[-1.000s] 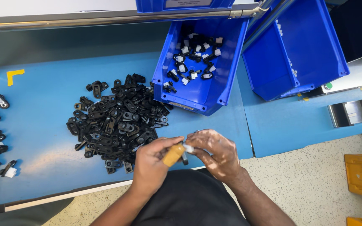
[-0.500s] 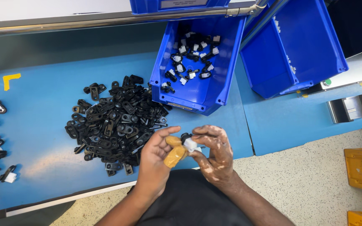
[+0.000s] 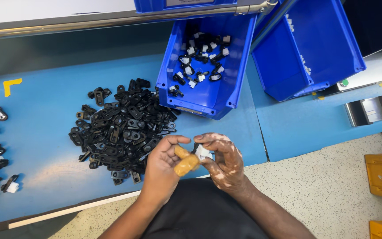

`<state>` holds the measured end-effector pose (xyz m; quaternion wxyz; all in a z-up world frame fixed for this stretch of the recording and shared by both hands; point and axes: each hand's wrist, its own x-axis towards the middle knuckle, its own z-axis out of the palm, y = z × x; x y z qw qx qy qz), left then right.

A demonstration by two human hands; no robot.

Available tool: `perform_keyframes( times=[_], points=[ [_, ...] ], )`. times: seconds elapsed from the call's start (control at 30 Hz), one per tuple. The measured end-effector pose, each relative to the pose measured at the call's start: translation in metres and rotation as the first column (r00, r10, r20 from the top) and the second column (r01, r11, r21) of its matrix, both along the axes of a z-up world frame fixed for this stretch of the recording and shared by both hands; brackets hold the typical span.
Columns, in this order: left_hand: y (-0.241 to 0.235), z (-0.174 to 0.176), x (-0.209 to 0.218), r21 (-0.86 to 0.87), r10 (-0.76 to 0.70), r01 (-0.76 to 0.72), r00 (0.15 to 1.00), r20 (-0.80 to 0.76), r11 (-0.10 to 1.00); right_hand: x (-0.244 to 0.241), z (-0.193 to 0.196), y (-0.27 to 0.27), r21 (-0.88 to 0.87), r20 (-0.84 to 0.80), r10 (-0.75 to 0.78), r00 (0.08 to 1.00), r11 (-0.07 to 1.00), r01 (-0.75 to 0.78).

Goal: The person repeatedly picks up small black and white plastic components from a pile on a blue workbench. They use a yellow-handled tool to press the white part into the black part, then place the assembled unit into a blue bin. The process is repeated continuously.

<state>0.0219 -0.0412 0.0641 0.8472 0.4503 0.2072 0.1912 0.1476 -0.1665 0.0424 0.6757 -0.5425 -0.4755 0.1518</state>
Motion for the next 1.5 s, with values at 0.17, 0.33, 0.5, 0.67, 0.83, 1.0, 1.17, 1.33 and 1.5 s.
perform_keyframes(
  times=[0.17, 0.33, 0.5, 0.67, 0.83, 1.0, 1.17, 1.33, 1.5],
  points=[
    [0.0, -0.007, -0.005, 0.187, 0.1, -0.102, 0.995, 0.02, 0.977, -0.008, -0.001, 0.007, 0.076, -0.383, 0.012, 0.924, 0.997, 0.019],
    [0.003, -0.006, -0.007, 0.084, 0.099, -0.102, 0.994, 0.05, 0.991, -0.011, 0.003, 0.008, -0.012, -0.082, -0.028, 0.996, 1.0, 0.027],
    [0.0, 0.002, -0.004, 0.109, 0.154, -0.171, 0.977, 0.149, 0.979, -0.014, 0.007, 0.009, 0.032, -0.215, -0.133, 0.967, 0.989, 0.143],
    [-0.002, 0.005, -0.005, 0.137, 0.134, -0.148, 0.985, 0.106, 0.979, -0.018, 0.008, 0.011, 0.024, -0.019, -0.133, 0.991, 0.991, 0.134],
    [-0.004, 0.011, -0.009, 0.156, 0.197, -0.221, 0.968, 0.152, 0.963, -0.017, 0.022, 0.016, 0.002, -0.181, -0.208, 0.961, 0.977, 0.212],
    [-0.002, 0.007, -0.002, 0.183, 0.199, -0.249, 0.947, 0.252, 0.951, -0.018, 0.034, 0.003, -0.1, 0.193, -0.106, 0.975, 0.987, 0.127],
    [0.004, 0.003, -0.008, 0.102, 0.154, -0.174, 0.972, 0.175, 0.98, -0.021, 0.029, 0.002, -0.081, 0.272, -0.104, 0.957, 0.988, 0.13],
    [-0.005, 0.01, -0.021, 0.0, 0.045, -0.045, 0.997, 0.062, 0.999, -0.025, 0.019, -0.004, -0.027, 0.471, -0.171, 0.866, 0.978, 0.208],
    [-0.008, 0.017, -0.025, 0.283, 0.137, -0.132, 0.991, 0.004, 0.95, -0.03, 0.011, -0.006, 0.007, 0.389, -0.211, 0.897, 0.974, 0.226]
  ],
)
